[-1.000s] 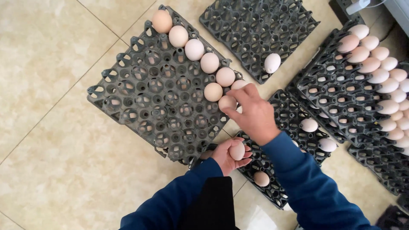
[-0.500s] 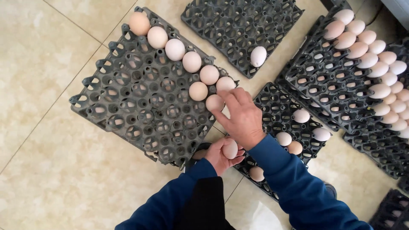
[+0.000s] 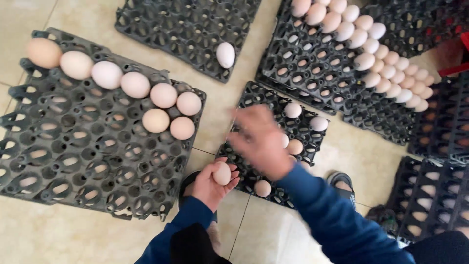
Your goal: Placing individual eggs into plastic egg trays on the floor.
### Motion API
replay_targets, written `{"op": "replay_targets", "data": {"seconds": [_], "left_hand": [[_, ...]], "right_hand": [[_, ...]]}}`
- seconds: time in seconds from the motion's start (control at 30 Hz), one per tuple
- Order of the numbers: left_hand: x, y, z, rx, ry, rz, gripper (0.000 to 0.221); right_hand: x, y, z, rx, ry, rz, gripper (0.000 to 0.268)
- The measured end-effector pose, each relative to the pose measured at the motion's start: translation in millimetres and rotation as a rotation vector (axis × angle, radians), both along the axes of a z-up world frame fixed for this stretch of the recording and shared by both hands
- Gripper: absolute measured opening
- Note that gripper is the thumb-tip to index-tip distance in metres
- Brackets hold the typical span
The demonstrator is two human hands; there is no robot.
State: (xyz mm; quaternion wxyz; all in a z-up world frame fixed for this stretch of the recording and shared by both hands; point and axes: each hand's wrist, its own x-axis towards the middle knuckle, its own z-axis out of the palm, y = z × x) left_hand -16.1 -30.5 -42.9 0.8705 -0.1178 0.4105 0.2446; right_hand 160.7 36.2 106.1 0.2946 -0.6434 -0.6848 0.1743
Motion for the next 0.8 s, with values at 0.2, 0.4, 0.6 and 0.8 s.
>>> {"op": "replay_targets", "data": {"seconds": [0.2, 0.4, 0.6, 0.8], "left_hand": [[-5, -6, -20, 0.101, -0.108, 0.041, 0.037], [-1, 5, 4, 0.080, -0.045, 0.008, 0.038], [12, 16, 39, 0.124, 0.061, -0.056, 0.038], [29, 12, 38, 0.134, 0.064, -0.119, 0.040]], "right_hand": [[244, -78, -95, -0.488, -0.006, -0.697, 0.025], [213, -110, -99, -0.605, 0.265, -0.494, 0.057], [182, -108, -104, -0.743, -0.117, -0.294, 0.050], [219, -125, -112, -0.627, 0.958, -0.475, 0.060]]}}
